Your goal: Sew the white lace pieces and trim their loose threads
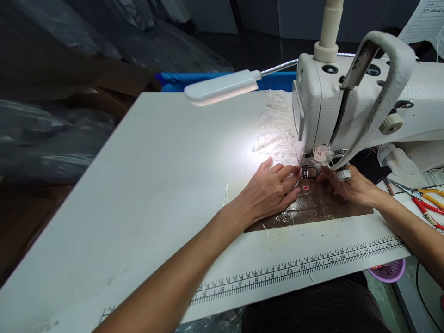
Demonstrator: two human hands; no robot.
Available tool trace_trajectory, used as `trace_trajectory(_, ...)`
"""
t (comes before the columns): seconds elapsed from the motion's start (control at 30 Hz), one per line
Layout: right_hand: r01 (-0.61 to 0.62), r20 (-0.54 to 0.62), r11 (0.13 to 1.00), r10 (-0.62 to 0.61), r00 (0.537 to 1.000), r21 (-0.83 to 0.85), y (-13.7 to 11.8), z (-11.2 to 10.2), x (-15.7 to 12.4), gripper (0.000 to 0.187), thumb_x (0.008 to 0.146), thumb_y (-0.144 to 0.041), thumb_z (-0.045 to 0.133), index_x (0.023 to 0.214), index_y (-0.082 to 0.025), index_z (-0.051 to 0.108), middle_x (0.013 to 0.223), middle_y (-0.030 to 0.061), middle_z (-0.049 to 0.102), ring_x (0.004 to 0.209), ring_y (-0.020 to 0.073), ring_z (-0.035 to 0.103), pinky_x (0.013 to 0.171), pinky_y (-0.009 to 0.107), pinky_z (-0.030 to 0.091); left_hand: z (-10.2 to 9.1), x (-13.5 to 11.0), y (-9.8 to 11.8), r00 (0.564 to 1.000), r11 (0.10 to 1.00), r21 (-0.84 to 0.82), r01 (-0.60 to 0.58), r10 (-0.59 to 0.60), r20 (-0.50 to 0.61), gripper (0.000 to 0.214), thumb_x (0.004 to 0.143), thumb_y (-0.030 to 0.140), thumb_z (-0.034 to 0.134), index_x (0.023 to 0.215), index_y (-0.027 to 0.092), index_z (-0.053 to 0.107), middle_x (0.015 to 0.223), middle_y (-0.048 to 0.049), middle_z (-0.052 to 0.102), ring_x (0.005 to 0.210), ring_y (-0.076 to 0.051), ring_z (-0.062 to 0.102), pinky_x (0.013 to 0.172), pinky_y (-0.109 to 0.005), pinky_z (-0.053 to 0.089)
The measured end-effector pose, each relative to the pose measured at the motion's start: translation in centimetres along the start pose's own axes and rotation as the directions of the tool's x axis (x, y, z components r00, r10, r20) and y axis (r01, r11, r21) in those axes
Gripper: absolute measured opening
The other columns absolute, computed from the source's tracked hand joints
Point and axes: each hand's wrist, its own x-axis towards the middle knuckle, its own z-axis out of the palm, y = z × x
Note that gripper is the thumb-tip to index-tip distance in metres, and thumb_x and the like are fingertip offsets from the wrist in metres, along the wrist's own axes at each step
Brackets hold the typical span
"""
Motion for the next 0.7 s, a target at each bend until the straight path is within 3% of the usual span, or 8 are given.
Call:
trace_trajectory(0.1, -0.049, -0.064, 0.998, 0.051, 0.997, 0.044, 0.5, 0.5, 0.2, 0.038, 0.1, -0.036, 0.038, 0.078, -0.017, 0.062, 0.064, 0.0024, 0.057, 0.057, 0.0136, 0.053, 0.057, 0.028, 0.043, -0.1, 0.0, -0.1, 1.0, 1.0, -0.014, 0.007, -0.007, 0.024, 0.039, 0.104, 0.033, 0.036, 0.116, 0.012, 0.066, 0.112, -0.0143, 0.069, 0.093, -0.025, 0.066, 0.086, -0.047, 0.049)
trace_trajectory(0.27, 0.014, -0.049, 0.999, -0.011, 0.999, 0.049, 0.3, 0.7, -0.6, 0.032, 0.096, -0.042, 0.049, 0.085, -0.017, 0.065, 0.072, 0.0032, 0.061, 0.067, 0.0153, 0.057, 0.063, 0.029, 0.047, 0.1, 0.0, -0.1, 1.0, 1.0, -0.014, 0.012, -0.011, 0.023, 0.038, 0.105, 0.03, 0.034, 0.117, 0.011, 0.064, 0.109, -0.0138, 0.068, 0.093, -0.025, 0.065, 0.086, -0.046, 0.049)
trace_trajectory(0.4, -0.03, -0.194, 0.995, 0.048, 0.98, 0.092, 0.7, 0.8, -0.9, 0.019, 0.09, -0.032, 0.054, 0.085, -0.017, 0.066, 0.077, 0.0043, 0.064, 0.065, 0.0159, 0.059, 0.062, 0.029, 0.048, 0.3, -0.1, 0.0, 0.999, 0.997, -0.055, 0.053, -0.053, 0.015, 0.035, 0.103, 0.029, 0.034, 0.12, 0.013, 0.06, 0.113, -0.0142, 0.066, 0.098, -0.025, 0.064, 0.092, -0.051, 0.048)
trace_trajectory(0.5, -0.005, -0.308, 0.998, 0.025, 0.951, 0.066, 1.4, 0.3, -0.6, 0.016, 0.085, -0.025, 0.053, 0.082, -0.017, 0.067, 0.076, 0.0041, 0.064, 0.065, 0.0158, 0.059, 0.063, 0.029, 0.048, 0.2, -0.1, 0.1, 0.996, 0.989, -0.113, 0.094, -0.094, 0.009, 0.035, 0.101, 0.031, 0.037, 0.124, 0.01, 0.054, 0.113, -0.0162, 0.065, 0.107, -0.028, 0.062, 0.096, -0.051, 0.048)
trace_trajectory(0.6, 0.029, -0.41, 1.0, -0.028, 0.911, -0.003, 2.2, -0.4, -0.2, 0.018, 0.084, -0.025, 0.052, 0.081, -0.016, 0.068, 0.079, 0.0049, 0.065, 0.067, 0.0149, 0.057, 0.063, 0.027, 0.046, -0.2, 0.1, 0.1, 0.986, 0.968, -0.199, 0.155, -0.139, 0.091, 0.039, 0.101, 0.035, 0.038, 0.128, 0.008, 0.047, 0.11, -0.016, 0.066, 0.11, -0.03, 0.061, 0.098, -0.05, 0.047)
trace_trajectory(0.7, 0.052, -0.419, 0.997, -0.069, 0.905, -0.05, 2.4, -0.2, -0.2, 0.022, 0.087, -0.026, 0.051, 0.084, -0.015, 0.069, 0.08, 0.0055, 0.063, 0.067, 0.014, 0.055, 0.062, 0.027, 0.044, -0.4, 0.4, 0.1, 0.963, 0.951, -0.212, 0.226, -0.184, 0.198, 0.042, 0.101, 0.04, 0.036, 0.127, 0.009, 0.047, 0.107, -0.0154, 0.066, 0.11, -0.031, 0.061, 0.099, -0.051, 0.045)
